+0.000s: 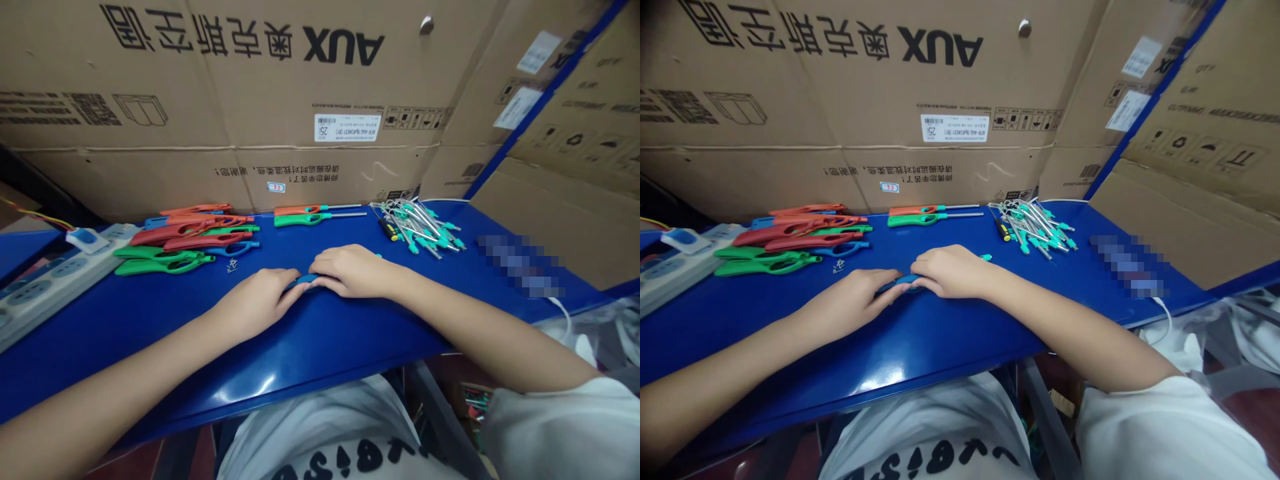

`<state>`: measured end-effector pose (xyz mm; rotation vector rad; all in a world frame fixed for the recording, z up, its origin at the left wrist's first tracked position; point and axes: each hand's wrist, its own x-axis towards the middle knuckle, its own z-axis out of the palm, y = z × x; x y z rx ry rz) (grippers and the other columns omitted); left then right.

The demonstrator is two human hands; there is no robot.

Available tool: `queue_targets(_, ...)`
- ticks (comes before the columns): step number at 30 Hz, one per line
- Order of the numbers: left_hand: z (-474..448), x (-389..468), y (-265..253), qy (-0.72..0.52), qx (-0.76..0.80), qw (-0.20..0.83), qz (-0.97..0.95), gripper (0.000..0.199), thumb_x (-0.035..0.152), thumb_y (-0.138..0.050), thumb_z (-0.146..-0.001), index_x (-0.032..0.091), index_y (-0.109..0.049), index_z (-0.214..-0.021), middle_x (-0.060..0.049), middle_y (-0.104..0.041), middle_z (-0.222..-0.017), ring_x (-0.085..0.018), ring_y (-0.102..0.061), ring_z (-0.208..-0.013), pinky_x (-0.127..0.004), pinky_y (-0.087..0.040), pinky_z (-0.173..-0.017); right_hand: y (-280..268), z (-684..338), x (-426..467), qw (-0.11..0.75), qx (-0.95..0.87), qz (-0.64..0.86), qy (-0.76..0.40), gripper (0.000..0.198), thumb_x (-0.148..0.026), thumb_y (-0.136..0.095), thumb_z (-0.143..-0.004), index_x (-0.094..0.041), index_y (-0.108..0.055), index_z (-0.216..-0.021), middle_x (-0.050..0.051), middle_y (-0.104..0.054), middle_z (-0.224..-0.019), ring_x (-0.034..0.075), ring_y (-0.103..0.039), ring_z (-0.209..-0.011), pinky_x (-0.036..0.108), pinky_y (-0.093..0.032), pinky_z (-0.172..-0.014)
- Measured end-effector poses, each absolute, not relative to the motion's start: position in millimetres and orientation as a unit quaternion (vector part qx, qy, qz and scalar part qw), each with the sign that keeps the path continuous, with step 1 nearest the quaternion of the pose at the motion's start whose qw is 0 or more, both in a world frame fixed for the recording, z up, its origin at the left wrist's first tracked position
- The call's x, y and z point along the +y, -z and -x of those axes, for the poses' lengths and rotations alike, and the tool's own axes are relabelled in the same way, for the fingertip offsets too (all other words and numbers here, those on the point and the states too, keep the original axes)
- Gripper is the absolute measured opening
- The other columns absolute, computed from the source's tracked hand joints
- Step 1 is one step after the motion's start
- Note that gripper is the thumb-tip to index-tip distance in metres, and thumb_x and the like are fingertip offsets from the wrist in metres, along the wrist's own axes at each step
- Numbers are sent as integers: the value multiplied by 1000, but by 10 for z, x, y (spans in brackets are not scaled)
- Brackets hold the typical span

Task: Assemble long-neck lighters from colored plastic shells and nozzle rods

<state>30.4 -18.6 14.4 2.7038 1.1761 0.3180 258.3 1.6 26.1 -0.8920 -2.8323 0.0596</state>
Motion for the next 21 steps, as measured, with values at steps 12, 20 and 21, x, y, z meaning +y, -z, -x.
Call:
queue_targets(12,-177,-121,-17,-167,344,63,-922,44,46,-42,-104,19,-63,-132,-8,-70,-109,-23,-71,-93,-33,-58,-82,-110,-2797,135,245,-921,258,-161,28,-36,-51,-102,-18,-68,-114,9,-72,-110,19,-67,-100,32,-52,-90)
queue_targets(20,-214,-132,-64,-250,320,136,-904,33,36,-45,-105,17,-66,-123,-8,-71,-109,-20,-68,-98,-30,-54,-89,-102,-2781,77,326,-914,241,-9,21,-31,-51,-101,-18,-68,-98,9,-73,-93,19,-68,-87,31,-54,-78)
queue_targets(21,-216,-138,-69,-251,319,137,-904,33,35,-45,-105,17,-65,-123,-9,-70,-110,-20,-68,-99,-30,-54,-90,-97,-2777,70,329,-913,240,9,22,-31,-50,-101,-18,-68,-98,10,-72,-91,20,-67,-85,31,-53,-76)
